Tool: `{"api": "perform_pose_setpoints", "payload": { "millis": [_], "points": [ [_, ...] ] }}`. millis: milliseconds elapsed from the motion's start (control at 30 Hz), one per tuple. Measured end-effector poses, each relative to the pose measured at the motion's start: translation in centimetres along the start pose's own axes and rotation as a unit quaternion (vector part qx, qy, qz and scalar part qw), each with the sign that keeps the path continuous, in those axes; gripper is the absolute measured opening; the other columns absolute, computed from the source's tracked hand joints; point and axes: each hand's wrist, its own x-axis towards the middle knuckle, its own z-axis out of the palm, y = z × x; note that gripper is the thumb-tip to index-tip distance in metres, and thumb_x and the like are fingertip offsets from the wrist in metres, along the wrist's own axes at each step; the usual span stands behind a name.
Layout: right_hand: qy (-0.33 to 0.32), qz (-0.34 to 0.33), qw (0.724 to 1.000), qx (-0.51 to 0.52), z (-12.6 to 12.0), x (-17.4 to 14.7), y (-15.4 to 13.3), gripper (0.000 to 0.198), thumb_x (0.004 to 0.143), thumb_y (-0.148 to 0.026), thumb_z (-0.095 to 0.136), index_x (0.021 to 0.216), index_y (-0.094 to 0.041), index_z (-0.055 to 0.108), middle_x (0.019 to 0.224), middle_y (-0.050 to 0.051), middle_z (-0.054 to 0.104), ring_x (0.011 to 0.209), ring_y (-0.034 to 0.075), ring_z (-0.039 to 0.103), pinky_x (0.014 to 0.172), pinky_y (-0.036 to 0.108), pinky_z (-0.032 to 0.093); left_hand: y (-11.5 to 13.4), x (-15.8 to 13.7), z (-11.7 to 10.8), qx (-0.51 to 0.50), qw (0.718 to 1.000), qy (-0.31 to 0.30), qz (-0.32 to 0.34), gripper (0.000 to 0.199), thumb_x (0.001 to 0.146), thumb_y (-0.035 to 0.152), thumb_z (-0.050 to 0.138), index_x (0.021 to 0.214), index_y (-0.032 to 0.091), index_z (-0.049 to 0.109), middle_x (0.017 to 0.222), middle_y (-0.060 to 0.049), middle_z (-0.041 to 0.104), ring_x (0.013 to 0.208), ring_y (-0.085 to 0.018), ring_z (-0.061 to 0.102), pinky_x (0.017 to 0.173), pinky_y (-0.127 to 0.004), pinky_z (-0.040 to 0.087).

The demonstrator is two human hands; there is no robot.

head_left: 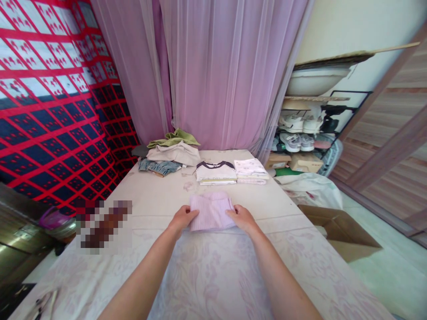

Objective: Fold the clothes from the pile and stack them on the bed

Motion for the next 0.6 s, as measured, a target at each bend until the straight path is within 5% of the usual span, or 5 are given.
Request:
{"api": "perform_pose_setpoints", "payload": {
  "millis": [133,367,600],
  "points": [
    [0.040,-0.004,0.999,0.031,0.1,0.1,1.1,0.028,0.079,-0.040,0.054,0.088,-0.016,0.065,0.078,0.003,0.068,0.069,0.016,0.060,0.059,0.024,0.038,0.2,-0.5,1.6,-0.095,0.995,-0.001,-0.045,0.053,0.071,0.041,0.073,0.114,0.014,0.055,0.102,-0.010,0.071,0.087,-0.022,0.066,0.065,-0.027,0.048],
    [0.087,-0.017,0.992,0.091,0.0,0.4,3.3,0.033,0.080,-0.044,0.049,0.095,-0.018,0.063,0.085,0.005,0.071,0.079,0.020,0.065,0.067,0.026,0.044,0.1,0.5,3.8,-0.157,0.987,0.002,-0.012,0.040,0.071,0.025,0.074,0.108,0.015,0.060,0.101,-0.010,0.071,0.091,-0.021,0.067,0.077,-0.028,0.050],
    [0.154,-0.023,0.985,0.077,-2.4,1.2,3.1,0.034,0.080,-0.047,0.047,0.098,-0.022,0.062,0.083,0.004,0.071,0.078,0.021,0.064,0.069,0.028,0.045,3.5,1.1,5.8,-0.175,0.984,-0.016,0.012,0.095,0.075,0.022,0.070,0.150,0.024,0.012,0.101,-0.007,0.071,0.085,-0.018,0.067,0.076,-0.029,0.051]
  ]
}}
